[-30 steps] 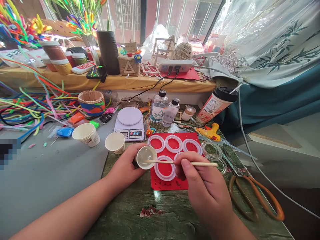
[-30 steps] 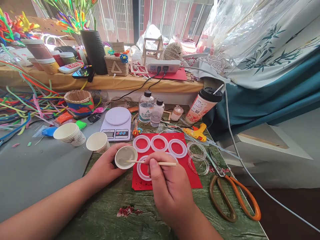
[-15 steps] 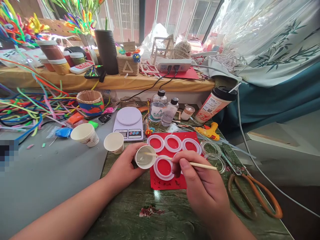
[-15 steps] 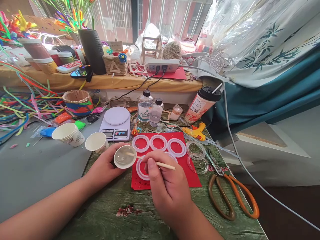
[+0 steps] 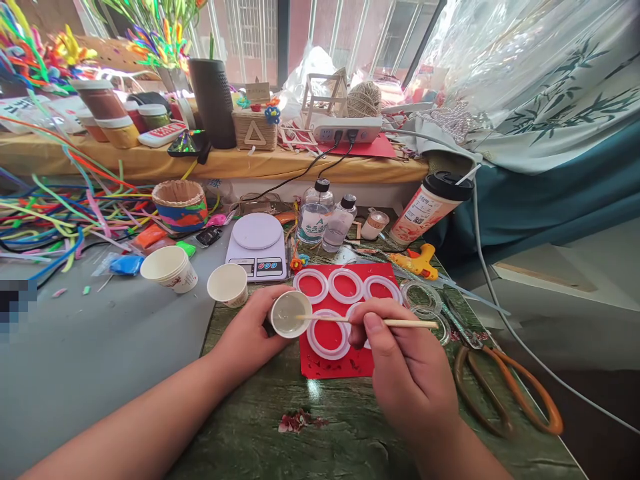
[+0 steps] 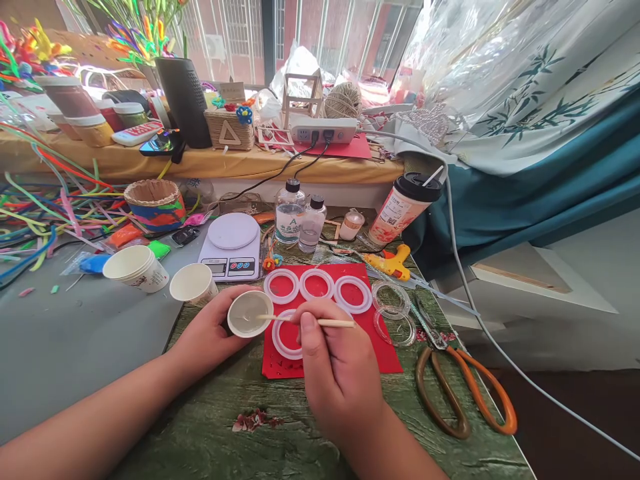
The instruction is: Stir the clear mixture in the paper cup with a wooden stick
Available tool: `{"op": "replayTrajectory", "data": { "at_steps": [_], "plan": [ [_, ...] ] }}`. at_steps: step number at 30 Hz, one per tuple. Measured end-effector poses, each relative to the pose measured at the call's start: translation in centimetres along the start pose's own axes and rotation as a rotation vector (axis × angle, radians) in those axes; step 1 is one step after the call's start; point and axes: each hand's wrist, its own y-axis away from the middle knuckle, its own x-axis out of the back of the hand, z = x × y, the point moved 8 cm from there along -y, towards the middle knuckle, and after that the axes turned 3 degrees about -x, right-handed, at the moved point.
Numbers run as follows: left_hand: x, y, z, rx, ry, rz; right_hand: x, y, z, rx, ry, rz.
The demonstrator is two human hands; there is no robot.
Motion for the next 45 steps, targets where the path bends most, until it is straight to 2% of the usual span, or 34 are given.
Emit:
{"op": "replayTrajectory", "data": {
  "at_steps": [31, 45],
  "plan": [
    [-0.09, 0.08, -0.18, -0.006, -0.014, -0.006, -0.28, 0.04, -0.32, -0.001, -0.009, -0.048],
    [-0.13, 0.05, -0.27, 0.002, 0.004, -0.007, -0.11, 0.11, -0.37, 0.021, 0.003, -0.030]
  ]
}}
